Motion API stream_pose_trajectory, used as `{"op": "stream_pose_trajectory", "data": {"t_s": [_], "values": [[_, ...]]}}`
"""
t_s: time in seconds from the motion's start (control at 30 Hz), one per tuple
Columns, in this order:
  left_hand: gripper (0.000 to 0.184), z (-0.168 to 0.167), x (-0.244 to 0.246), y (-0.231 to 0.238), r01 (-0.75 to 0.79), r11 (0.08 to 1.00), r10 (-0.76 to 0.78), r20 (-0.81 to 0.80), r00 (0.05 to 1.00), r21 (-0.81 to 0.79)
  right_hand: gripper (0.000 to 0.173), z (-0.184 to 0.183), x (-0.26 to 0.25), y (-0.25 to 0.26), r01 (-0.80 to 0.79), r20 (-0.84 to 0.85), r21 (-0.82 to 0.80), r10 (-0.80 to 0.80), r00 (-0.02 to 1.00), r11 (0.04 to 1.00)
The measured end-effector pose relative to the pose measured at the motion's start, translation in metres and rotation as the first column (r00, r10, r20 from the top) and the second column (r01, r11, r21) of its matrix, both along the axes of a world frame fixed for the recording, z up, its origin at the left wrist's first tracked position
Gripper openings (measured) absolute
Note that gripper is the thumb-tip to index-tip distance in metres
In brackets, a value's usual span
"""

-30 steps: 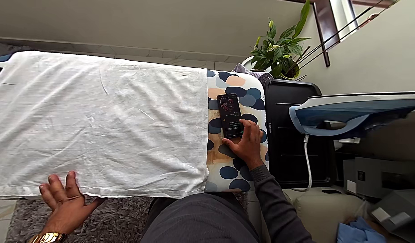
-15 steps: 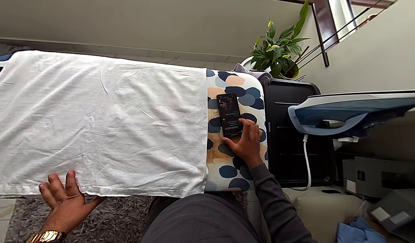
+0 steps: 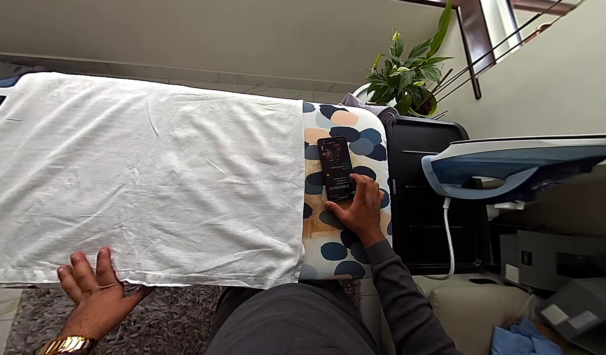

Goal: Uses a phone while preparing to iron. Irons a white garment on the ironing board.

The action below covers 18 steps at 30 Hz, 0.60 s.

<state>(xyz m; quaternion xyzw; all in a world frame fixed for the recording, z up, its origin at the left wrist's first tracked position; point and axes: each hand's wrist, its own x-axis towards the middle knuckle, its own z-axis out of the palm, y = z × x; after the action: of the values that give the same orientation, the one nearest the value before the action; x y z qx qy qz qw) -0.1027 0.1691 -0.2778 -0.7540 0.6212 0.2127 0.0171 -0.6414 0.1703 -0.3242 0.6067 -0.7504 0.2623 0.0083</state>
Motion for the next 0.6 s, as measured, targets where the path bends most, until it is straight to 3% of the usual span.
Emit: {"op": "stream_pose_trajectory", "data": {"t_s": [0.6], "values": [[0.135,-0.0047,0.003,0.0012,-0.001,0.999,0.0,-0.034,0.999,-0.033,0.095,0.0016,0.0004,0.0001,0.004,-0.002,0.014,-0.004,1.0,1.0]]}}
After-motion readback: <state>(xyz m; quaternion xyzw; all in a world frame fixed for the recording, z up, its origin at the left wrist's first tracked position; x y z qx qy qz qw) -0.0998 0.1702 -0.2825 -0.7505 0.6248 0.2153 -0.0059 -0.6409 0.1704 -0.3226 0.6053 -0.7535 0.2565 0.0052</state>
